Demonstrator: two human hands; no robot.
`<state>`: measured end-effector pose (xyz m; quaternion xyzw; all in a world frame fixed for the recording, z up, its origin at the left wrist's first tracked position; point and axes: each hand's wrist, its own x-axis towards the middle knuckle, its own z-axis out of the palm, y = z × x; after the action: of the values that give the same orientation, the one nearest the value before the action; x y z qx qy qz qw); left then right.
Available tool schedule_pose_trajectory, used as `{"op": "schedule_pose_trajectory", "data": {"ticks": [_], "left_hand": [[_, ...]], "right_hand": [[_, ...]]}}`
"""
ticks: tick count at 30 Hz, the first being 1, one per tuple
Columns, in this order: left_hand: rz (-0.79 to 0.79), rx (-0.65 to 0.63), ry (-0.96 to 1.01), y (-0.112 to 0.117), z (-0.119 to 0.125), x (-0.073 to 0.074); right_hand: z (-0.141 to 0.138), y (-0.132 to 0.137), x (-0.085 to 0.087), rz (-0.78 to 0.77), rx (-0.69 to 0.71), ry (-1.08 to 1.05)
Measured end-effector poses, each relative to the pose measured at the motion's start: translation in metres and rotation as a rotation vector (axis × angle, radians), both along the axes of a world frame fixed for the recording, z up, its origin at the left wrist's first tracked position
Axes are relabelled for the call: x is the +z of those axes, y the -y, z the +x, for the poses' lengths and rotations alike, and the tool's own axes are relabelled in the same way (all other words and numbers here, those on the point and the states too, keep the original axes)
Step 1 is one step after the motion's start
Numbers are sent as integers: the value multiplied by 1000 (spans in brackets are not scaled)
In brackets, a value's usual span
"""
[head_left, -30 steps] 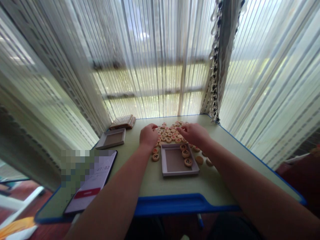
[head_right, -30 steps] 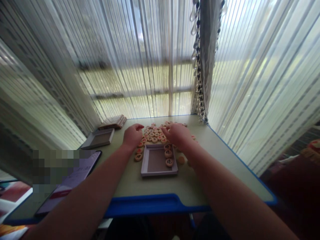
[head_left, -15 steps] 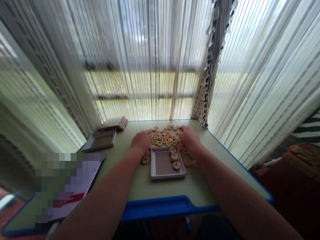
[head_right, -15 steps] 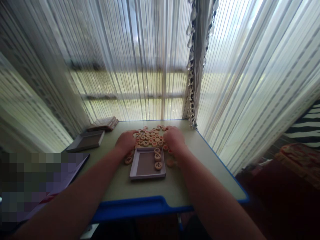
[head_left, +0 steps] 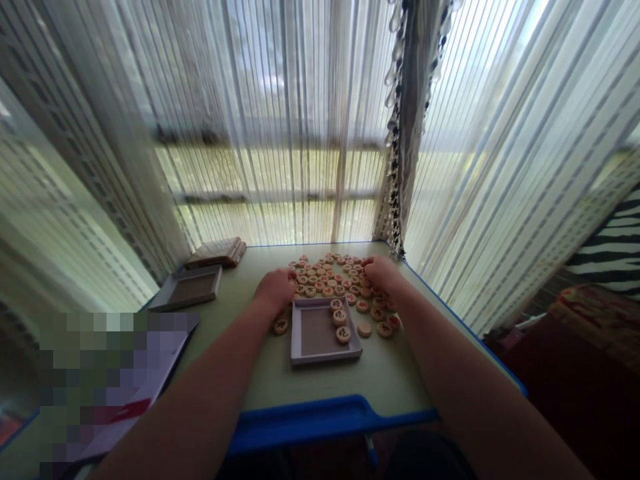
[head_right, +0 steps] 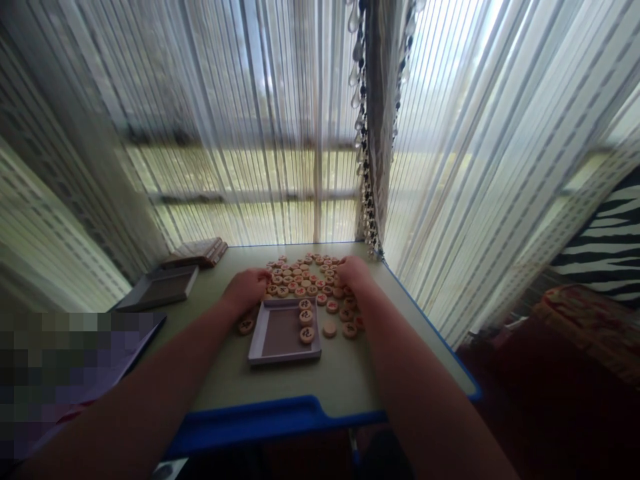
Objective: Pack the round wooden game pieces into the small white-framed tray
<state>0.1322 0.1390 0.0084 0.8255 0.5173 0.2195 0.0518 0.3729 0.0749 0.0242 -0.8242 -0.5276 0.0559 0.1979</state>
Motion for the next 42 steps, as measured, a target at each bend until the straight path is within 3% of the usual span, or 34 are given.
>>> {"op": "schedule_pose_trajectory", "data": {"ticks": [8,12,17,28,34,39,42], "left_hand": [[51,-66,-61,6,2,3],[92,-59,-14,12,4,10],[143,-163,-18,22,8,15],[239,-203,-50,23,9,14],[261,-203,-28,23,7,15],[303,-212,-37,23,5,17],[317,-216,-53,24,5,17]], "right_hand": [[-6,11,10,-222,104,-17],[-13,13,12,-184,143,-19],[-12,15,16,-189,135,-52],[-5,13,14,-245,207,-169],[-15,12,13,-150,276,65],[-17,20,24,-171,332,117],[-15,26,30,-260,335,160]]}}
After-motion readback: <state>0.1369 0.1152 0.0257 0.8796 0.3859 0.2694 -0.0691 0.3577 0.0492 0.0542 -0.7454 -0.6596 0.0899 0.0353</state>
